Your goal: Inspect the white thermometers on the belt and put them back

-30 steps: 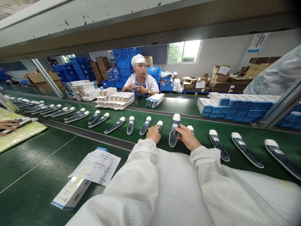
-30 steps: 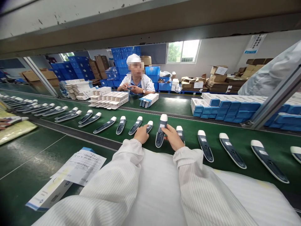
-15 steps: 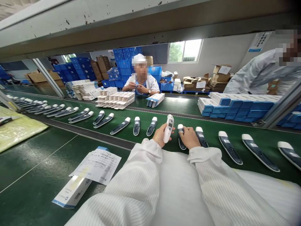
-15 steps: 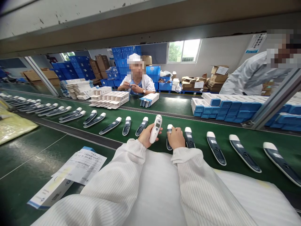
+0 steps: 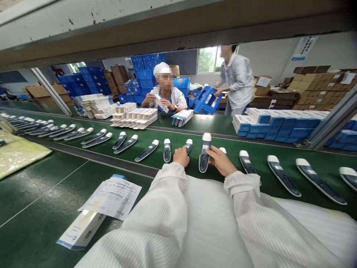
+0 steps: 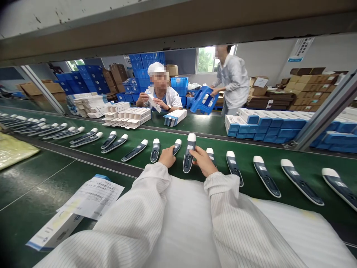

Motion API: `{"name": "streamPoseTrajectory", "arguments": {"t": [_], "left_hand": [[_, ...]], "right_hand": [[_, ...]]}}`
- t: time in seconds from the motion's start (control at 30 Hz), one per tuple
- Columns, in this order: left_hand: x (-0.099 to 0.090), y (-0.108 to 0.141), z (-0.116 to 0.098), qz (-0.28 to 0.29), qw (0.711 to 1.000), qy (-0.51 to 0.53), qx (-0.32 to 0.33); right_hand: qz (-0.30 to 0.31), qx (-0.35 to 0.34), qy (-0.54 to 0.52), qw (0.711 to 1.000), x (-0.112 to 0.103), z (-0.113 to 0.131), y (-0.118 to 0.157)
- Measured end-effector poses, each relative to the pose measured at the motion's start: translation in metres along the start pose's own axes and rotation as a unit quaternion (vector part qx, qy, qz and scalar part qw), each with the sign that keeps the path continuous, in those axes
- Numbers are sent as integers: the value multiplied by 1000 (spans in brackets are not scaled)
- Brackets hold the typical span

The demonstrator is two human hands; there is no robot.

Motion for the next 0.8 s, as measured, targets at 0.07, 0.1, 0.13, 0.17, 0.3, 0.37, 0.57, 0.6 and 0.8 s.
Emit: {"name": "streamPoseTrajectory", "arguments": {"t": [0.07,0.1,0.13,0.17,0.3,0.37,0.57,0.6,0.8], "left_hand": [[3,-1,1,27,999,33,-21],[4,1,-1,38,998,48,-28],[6,3,-3,52,995,74,-38],[9,7,-6,71,989,119,-55],[19,25,-20,165,885,399,-176],[23,31,-25,187,845,458,-204],[32,41,-28,166,844,466,-207],[33,42,-27,159,846,465,-204],[36,39,-25,121,876,448,-132]], "right_hand": [[-6,-5,4,1000,0,-3,-3],[-14,-10,8,1000,-1,-6,-5],[-24,-16,16,999,-2,-10,-7],[-34,-24,34,999,-4,-13,-10],[-86,-70,259,960,-14,-27,-21],[-112,-84,365,920,-20,-30,-24],[-169,-115,424,883,-27,-15,-18],[-178,-127,410,886,-25,-10,-16],[-28,-48,75,996,1,-2,-7]]}}
Point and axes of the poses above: each hand's wrist, its own y-axis away from the middle knuckle, its own x-axis out of the palm, z = x × y, the point moved 4 cm from there along -y, towards the middle knuckle, and after that the axes turned 9 degrees about -z, right-handed, at the moved point
